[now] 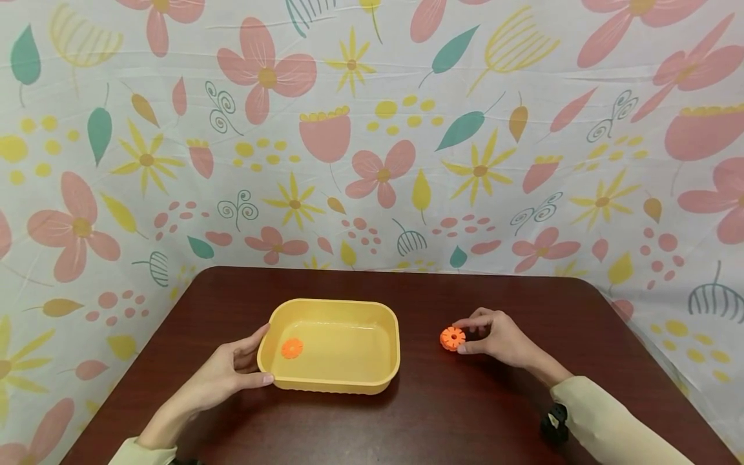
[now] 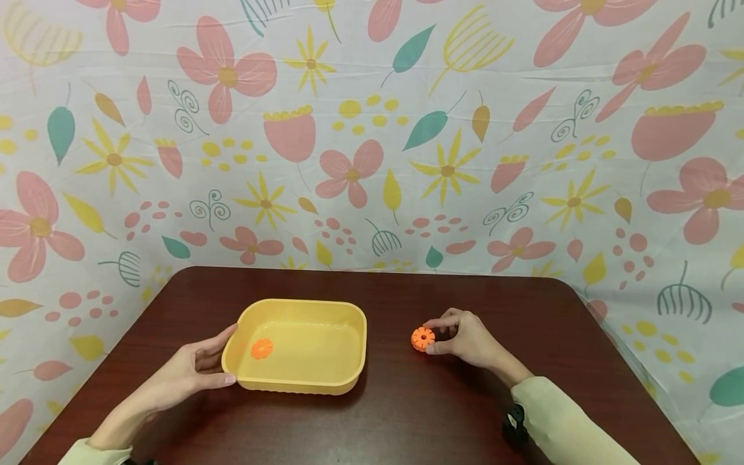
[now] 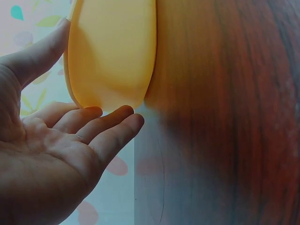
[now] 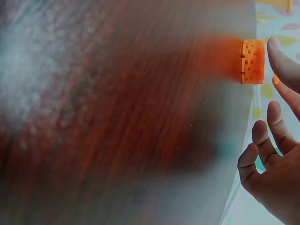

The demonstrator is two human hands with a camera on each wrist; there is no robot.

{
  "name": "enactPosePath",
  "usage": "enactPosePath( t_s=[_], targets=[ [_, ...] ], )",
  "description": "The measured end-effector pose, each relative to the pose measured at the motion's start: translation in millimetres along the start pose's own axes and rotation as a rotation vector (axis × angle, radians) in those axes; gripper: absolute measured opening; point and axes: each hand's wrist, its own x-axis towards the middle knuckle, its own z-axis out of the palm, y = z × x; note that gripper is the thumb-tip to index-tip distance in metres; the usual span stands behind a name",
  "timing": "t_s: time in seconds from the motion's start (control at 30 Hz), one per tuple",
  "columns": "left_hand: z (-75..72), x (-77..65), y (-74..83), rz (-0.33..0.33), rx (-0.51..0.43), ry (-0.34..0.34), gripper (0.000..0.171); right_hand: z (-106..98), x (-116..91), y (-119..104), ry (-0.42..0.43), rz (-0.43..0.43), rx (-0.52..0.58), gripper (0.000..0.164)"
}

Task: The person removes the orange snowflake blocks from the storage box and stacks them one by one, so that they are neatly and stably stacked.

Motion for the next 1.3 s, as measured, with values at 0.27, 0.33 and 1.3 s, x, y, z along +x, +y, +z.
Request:
enactPosePath(
  t_s=[0.27,0.33,1.3],
  targets=[
    [-0.3,0.1,-2.1,0.011,-0.001,-0.001,0.093,0.0,2.1,0.3,-0.013,-0.014,-0.037,0.042],
    [-0.5,0.2,-1.9,0.008,-0.002,-0.002,0.093,-0.5,1.8,0.2,-0.011,-0.021,-0.031,0.044],
    [-1.8,1.3,-4.4,0.012,-0.007,-0.005,0.095,4.4,6.1,7.1,-0.052,0.005,-0.098,0.053]
  ],
)
